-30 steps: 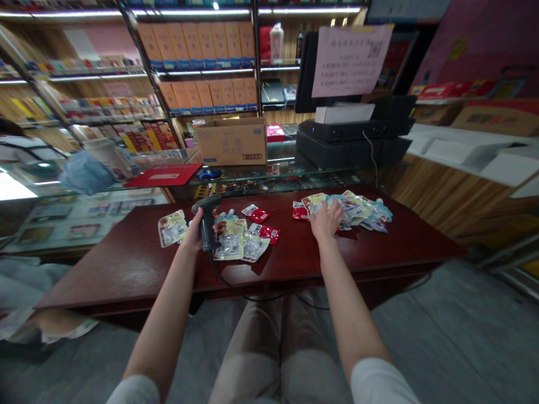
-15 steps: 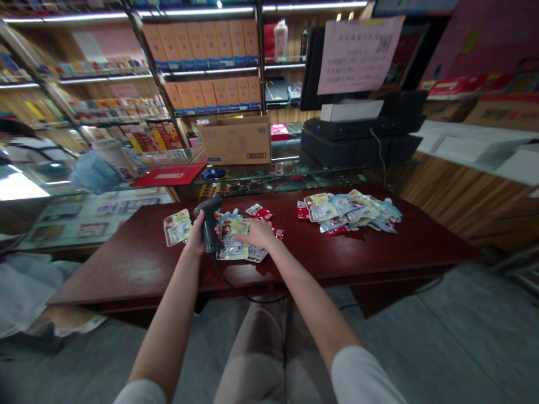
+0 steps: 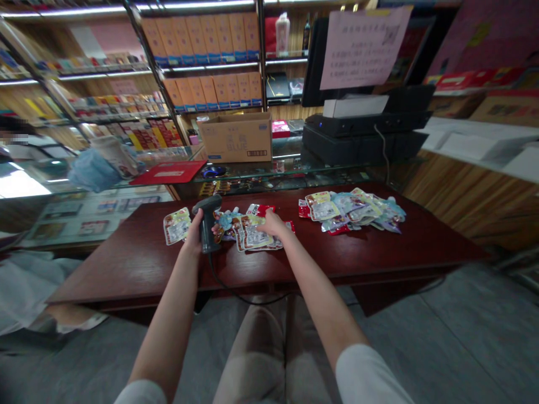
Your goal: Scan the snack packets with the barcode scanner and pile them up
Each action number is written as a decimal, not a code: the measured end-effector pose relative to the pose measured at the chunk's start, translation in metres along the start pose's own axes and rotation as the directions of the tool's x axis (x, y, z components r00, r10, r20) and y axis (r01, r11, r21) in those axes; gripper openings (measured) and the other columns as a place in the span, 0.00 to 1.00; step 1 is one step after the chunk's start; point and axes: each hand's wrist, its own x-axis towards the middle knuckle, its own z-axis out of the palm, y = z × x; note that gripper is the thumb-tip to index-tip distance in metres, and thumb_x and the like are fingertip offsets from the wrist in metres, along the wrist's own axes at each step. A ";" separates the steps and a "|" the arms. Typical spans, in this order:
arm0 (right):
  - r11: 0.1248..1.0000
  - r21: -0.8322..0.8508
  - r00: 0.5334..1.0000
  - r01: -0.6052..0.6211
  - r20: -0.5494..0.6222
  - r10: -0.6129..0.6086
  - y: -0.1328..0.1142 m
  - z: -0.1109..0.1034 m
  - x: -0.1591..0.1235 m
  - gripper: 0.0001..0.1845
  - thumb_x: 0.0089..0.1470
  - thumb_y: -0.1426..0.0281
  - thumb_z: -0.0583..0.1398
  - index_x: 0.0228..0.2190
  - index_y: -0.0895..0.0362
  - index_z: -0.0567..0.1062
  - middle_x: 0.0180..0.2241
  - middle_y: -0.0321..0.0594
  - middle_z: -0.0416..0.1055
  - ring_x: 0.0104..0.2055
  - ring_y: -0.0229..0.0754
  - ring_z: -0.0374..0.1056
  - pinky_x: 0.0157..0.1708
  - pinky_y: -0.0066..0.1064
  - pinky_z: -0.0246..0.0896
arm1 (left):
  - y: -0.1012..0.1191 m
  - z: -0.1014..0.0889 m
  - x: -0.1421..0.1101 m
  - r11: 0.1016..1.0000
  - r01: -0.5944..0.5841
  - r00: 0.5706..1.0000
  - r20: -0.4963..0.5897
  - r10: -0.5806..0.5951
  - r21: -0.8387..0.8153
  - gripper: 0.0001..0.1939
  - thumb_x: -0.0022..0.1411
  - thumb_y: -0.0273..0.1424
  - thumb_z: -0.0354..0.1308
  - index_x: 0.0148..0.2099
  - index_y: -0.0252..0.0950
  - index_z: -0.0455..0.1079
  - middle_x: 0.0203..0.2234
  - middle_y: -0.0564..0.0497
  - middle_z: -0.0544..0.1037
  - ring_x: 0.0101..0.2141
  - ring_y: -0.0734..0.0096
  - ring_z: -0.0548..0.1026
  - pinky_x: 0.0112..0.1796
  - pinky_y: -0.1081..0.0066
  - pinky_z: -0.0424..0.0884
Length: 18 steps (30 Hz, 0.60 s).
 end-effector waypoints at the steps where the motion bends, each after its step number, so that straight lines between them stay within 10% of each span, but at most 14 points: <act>1: 0.998 0.063 1.000 -0.015 -0.018 0.016 0.003 -0.001 0.002 0.35 0.41 0.72 0.71 0.52 0.62 0.70 0.51 0.57 0.74 0.52 0.54 0.73 0.50 0.39 0.66 | -0.001 0.002 0.000 1.000 0.006 1.000 0.000 -0.006 0.007 0.30 0.59 0.56 0.58 0.45 0.32 0.71 0.15 0.55 0.67 0.17 0.72 0.69 0.18 0.75 0.64; 10: 0.604 0.796 0.998 -0.028 -0.014 0.064 0.035 -0.030 0.006 0.24 0.32 0.77 0.71 0.37 0.59 0.74 0.36 0.45 0.80 0.37 0.49 0.77 0.39 0.39 0.73 | -0.008 0.030 0.004 0.996 0.046 0.997 0.063 -0.051 0.077 0.26 0.60 0.53 0.58 0.39 0.32 0.72 0.14 0.53 0.69 0.15 0.75 0.67 0.17 0.76 0.63; 18: 0.420 0.859 0.925 0.294 -0.366 0.102 0.079 -0.078 0.011 0.28 0.34 0.68 0.69 0.41 0.52 0.70 0.39 0.38 0.79 0.41 0.48 0.76 0.46 0.45 0.72 | -0.028 0.071 0.027 0.978 -0.001 0.973 0.226 -0.048 0.210 0.28 0.54 0.56 0.63 0.35 0.33 0.71 0.15 0.51 0.71 0.16 0.73 0.69 0.20 0.74 0.64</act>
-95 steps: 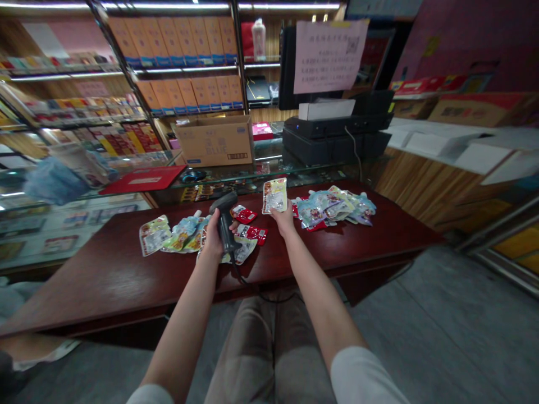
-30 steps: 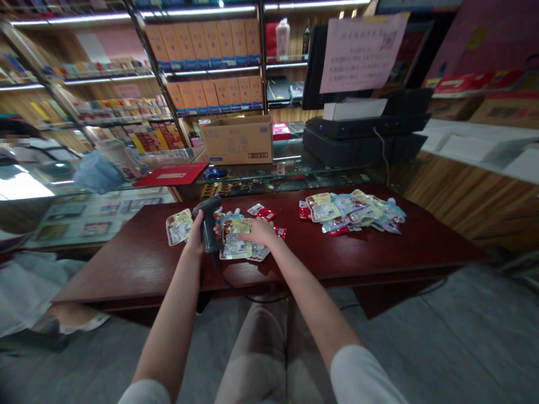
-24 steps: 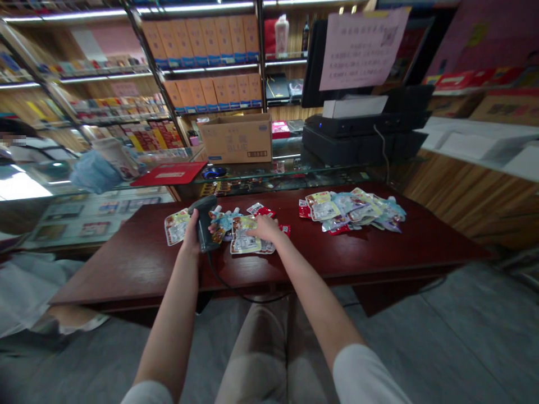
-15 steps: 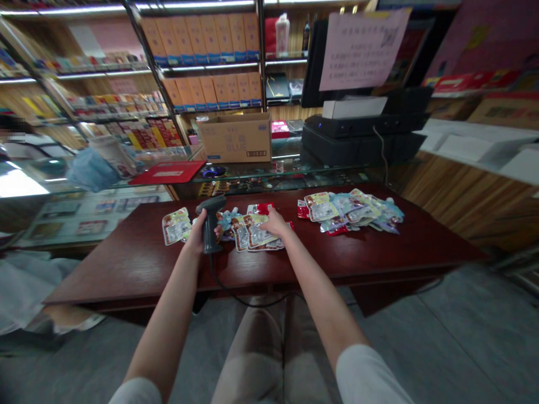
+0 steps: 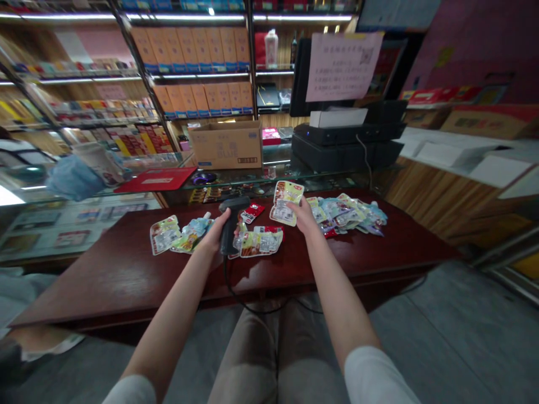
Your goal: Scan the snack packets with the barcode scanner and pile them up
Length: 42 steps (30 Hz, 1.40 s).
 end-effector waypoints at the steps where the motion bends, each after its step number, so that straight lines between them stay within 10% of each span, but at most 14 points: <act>1: 1.000 -0.008 0.999 0.026 -0.032 -0.026 0.001 -0.006 0.003 0.28 0.35 0.67 0.69 0.41 0.52 0.69 0.40 0.38 0.79 0.42 0.48 0.76 0.46 0.45 0.72 | -0.004 0.008 0.004 1.000 -0.015 0.999 0.035 0.014 0.019 0.28 0.53 0.56 0.64 0.35 0.33 0.72 0.15 0.50 0.72 0.16 0.73 0.70 0.20 0.74 0.64; 9: 0.994 -0.048 0.970 0.098 -0.219 -0.106 0.022 -0.037 0.008 0.28 0.38 0.62 0.67 0.43 0.52 0.66 0.44 0.41 0.78 0.47 0.49 0.75 0.48 0.46 0.72 | -0.040 0.050 0.015 0.993 0.061 0.986 0.149 -0.076 0.099 0.29 0.51 0.58 0.65 0.35 0.35 0.70 0.15 0.49 0.74 0.16 0.69 0.71 0.19 0.72 0.63; 30: 0.965 -0.244 0.956 0.095 -0.250 -0.157 0.026 -0.042 0.009 0.27 0.43 0.62 0.62 0.47 0.54 0.68 0.47 0.45 0.75 0.49 0.48 0.73 0.50 0.43 0.69 | -0.046 0.050 0.001 0.992 0.101 0.985 0.132 -0.110 0.073 0.32 0.47 0.58 0.67 0.38 0.35 0.68 0.17 0.49 0.75 0.17 0.69 0.72 0.21 0.71 0.67; 35: 0.738 -0.671 0.876 0.068 -0.315 -0.366 0.007 -0.048 -0.005 0.38 0.51 0.65 0.58 0.62 0.61 0.56 0.51 0.55 0.73 0.51 0.52 0.71 0.54 0.46 0.62 | -0.040 0.038 0.004 0.996 0.086 0.994 0.068 -0.085 -0.010 0.29 0.52 0.57 0.64 0.39 0.35 0.70 0.17 0.50 0.74 0.17 0.69 0.72 0.20 0.72 0.67; 42: 0.248 -0.908 0.811 -0.338 -0.415 -0.413 -0.001 -0.052 -0.019 0.36 0.56 0.65 0.57 0.64 0.61 0.59 0.58 0.68 0.62 0.61 0.69 0.57 0.56 0.64 0.47 | -0.033 0.031 0.009 0.996 0.016 0.998 -0.067 -0.021 -0.086 0.28 0.54 0.56 0.63 0.36 0.33 0.72 0.18 0.50 0.74 0.17 0.74 0.70 0.20 0.75 0.66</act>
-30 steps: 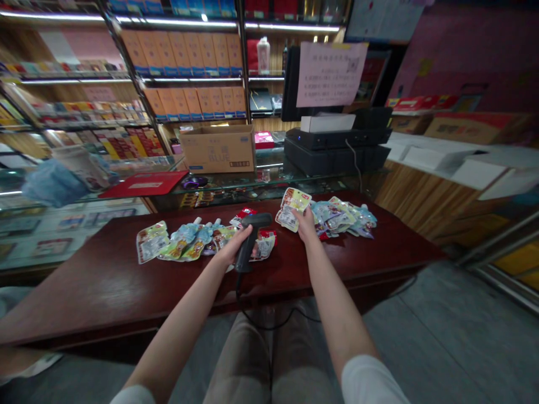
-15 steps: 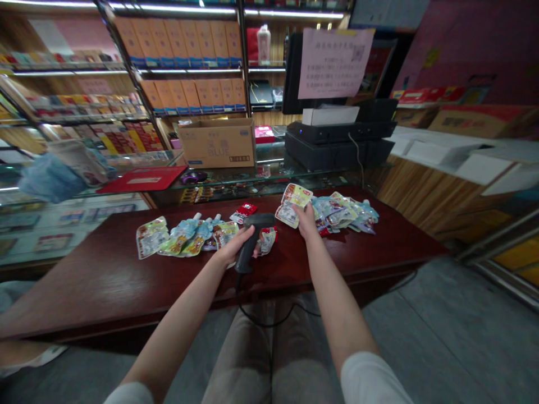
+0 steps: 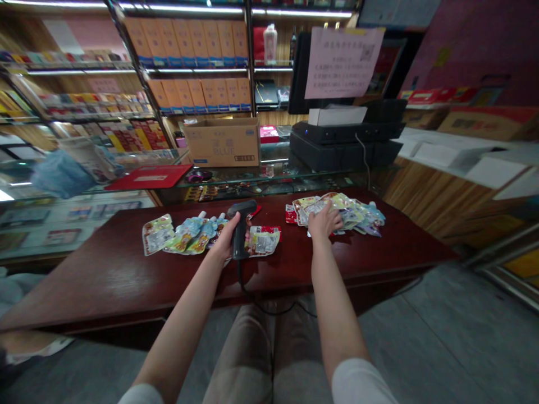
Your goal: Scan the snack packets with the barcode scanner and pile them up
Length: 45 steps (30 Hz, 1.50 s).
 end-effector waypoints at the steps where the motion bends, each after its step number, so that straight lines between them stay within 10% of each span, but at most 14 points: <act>1: 1.000 -0.026 1.000 -0.008 -0.003 0.008 0.001 0.002 0.000 0.37 0.55 0.64 0.58 0.64 0.61 0.59 0.59 0.69 0.60 0.62 0.70 0.56 0.56 0.65 0.46 | 0.002 -0.001 -0.001 1.000 -0.008 1.000 -0.009 0.008 0.002 0.27 0.55 0.55 0.64 0.36 0.32 0.72 0.18 0.49 0.74 0.17 0.74 0.71 0.20 0.75 0.66; 14: 0.994 -0.100 0.998 -0.047 0.033 0.051 0.003 -0.006 -0.001 0.38 0.50 0.56 0.65 0.60 0.51 0.66 0.58 0.61 0.57 0.59 0.69 0.54 0.55 0.63 0.44 | 0.019 -0.054 -0.044 1.000 -0.029 0.997 0.064 0.029 -0.004 0.26 0.55 0.56 0.61 0.36 0.35 0.71 0.15 0.52 0.68 0.16 0.73 0.67 0.18 0.74 0.63; 24: 0.999 -0.034 0.993 -0.042 -0.114 0.038 -0.004 -0.023 -0.006 0.38 0.50 0.45 0.60 0.55 0.55 0.72 0.53 0.60 0.61 0.55 0.69 0.56 0.52 0.60 0.47 | 0.010 -0.059 -0.046 0.997 -0.081 0.994 0.066 0.081 -0.009 0.25 0.59 0.54 0.60 0.36 0.34 0.72 0.16 0.51 0.68 0.17 0.73 0.67 0.19 0.74 0.63; 30: 0.969 0.100 0.963 0.226 -0.176 -0.206 -0.006 -0.013 -0.006 0.22 0.57 0.60 0.57 0.51 0.56 0.73 0.51 0.57 0.62 0.55 0.65 0.57 0.52 0.59 0.50 | 0.007 -0.062 -0.045 0.997 -0.066 0.995 0.072 0.068 -0.031 0.27 0.56 0.56 0.61 0.36 0.34 0.72 0.16 0.52 0.69 0.17 0.74 0.68 0.20 0.74 0.64; 34: 0.762 0.314 0.761 0.566 0.157 -0.630 -0.017 0.011 -0.020 0.18 0.57 0.61 0.58 0.46 0.55 0.76 0.47 0.52 0.72 0.52 0.58 0.65 0.54 0.51 0.58 | 0.008 -0.060 -0.046 0.998 -0.049 0.998 0.047 0.051 -0.046 0.27 0.54 0.56 0.62 0.35 0.34 0.72 0.16 0.52 0.69 0.16 0.74 0.67 0.20 0.75 0.64; 38: 0.673 0.378 0.490 0.636 0.475 -0.731 -0.029 0.023 -0.038 0.22 0.55 0.56 0.63 0.49 0.54 0.77 0.49 0.47 0.76 0.51 0.55 0.70 0.54 0.47 0.60 | 0.007 -0.063 -0.045 0.997 -0.063 0.996 0.060 0.066 -0.054 0.27 0.56 0.56 0.61 0.36 0.34 0.73 0.16 0.52 0.69 0.17 0.74 0.67 0.20 0.73 0.64; 45: 0.727 0.184 0.496 0.661 0.620 -0.608 -0.037 0.022 -0.042 0.28 0.53 0.51 0.65 0.47 0.57 0.78 0.45 0.52 0.75 0.51 0.60 0.69 0.53 0.50 0.59 | 0.008 -0.066 -0.045 0.993 -0.088 0.991 0.098 0.096 -0.081 0.27 0.56 0.56 0.62 0.37 0.34 0.73 0.17 0.51 0.69 0.18 0.73 0.68 0.21 0.74 0.65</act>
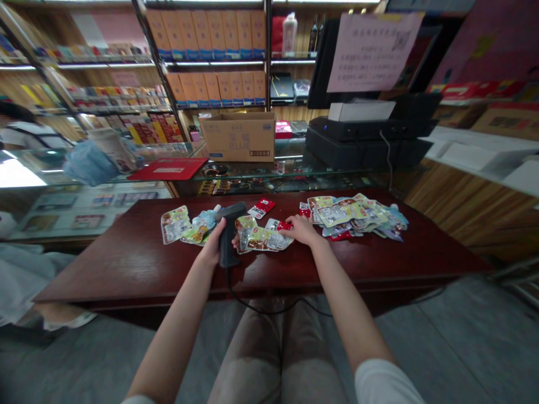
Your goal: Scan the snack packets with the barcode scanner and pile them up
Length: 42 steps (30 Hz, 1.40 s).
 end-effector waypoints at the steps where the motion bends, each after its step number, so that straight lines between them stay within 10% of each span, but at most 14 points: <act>1: 1.000 0.011 1.000 -0.007 0.002 0.007 0.001 0.001 0.001 0.26 0.52 0.51 0.65 0.45 0.57 0.78 0.44 0.52 0.75 0.50 0.59 0.70 0.53 0.49 0.60 | 0.001 0.001 -0.001 1.000 0.004 1.000 0.006 -0.004 -0.004 0.27 0.56 0.56 0.61 0.37 0.34 0.73 0.17 0.52 0.69 0.18 0.73 0.68 0.22 0.74 0.65; 9: 0.891 0.454 0.981 -0.015 -0.164 0.100 0.022 0.010 0.011 0.20 0.42 0.58 0.70 0.30 0.54 0.68 0.30 0.37 0.73 0.34 0.46 0.70 0.37 0.36 0.64 | 0.004 0.004 -0.002 1.000 0.004 1.000 -0.013 -0.004 -0.026 0.26 0.54 0.54 0.64 0.38 0.35 0.74 0.18 0.53 0.69 0.18 0.76 0.66 0.20 0.75 0.66; 17: 0.432 0.875 0.813 0.219 -0.409 0.415 0.031 0.009 0.021 0.19 0.44 0.57 0.65 0.37 0.52 0.69 0.37 0.39 0.75 0.40 0.46 0.72 0.47 0.43 0.68 | 0.000 0.018 -0.004 0.995 0.035 0.996 0.083 -0.042 0.091 0.28 0.53 0.55 0.65 0.36 0.33 0.73 0.21 0.51 0.72 0.17 0.77 0.67 0.20 0.75 0.66; 25: 0.131 0.952 0.809 0.277 -0.305 0.503 0.037 0.014 0.026 0.20 0.42 0.64 0.65 0.39 0.50 0.67 0.38 0.33 0.74 0.40 0.42 0.73 0.44 0.40 0.72 | -0.012 0.024 0.000 0.980 0.044 0.989 0.134 -0.070 0.192 0.27 0.54 0.56 0.63 0.36 0.35 0.72 0.19 0.52 0.72 0.16 0.76 0.68 0.19 0.74 0.65; 31: 0.133 0.944 0.824 0.301 -0.327 0.463 0.035 0.015 0.024 0.17 0.47 0.62 0.62 0.39 0.50 0.64 0.37 0.34 0.74 0.40 0.43 0.74 0.46 0.43 0.72 | -0.017 0.020 0.000 0.982 0.030 0.988 0.142 -0.057 0.184 0.27 0.55 0.57 0.63 0.37 0.36 0.72 0.21 0.51 0.74 0.16 0.75 0.67 0.17 0.73 0.64; 42: 0.442 0.889 0.811 0.122 -0.346 0.472 0.027 0.006 0.021 0.18 0.54 0.62 0.53 0.47 0.51 0.64 0.43 0.41 0.74 0.46 0.48 0.72 0.48 0.45 0.70 | -0.006 0.034 -0.006 0.998 0.015 0.996 0.091 -0.021 0.064 0.31 0.50 0.54 0.68 0.41 0.32 0.71 0.31 0.49 0.77 0.17 0.78 0.70 0.17 0.74 0.66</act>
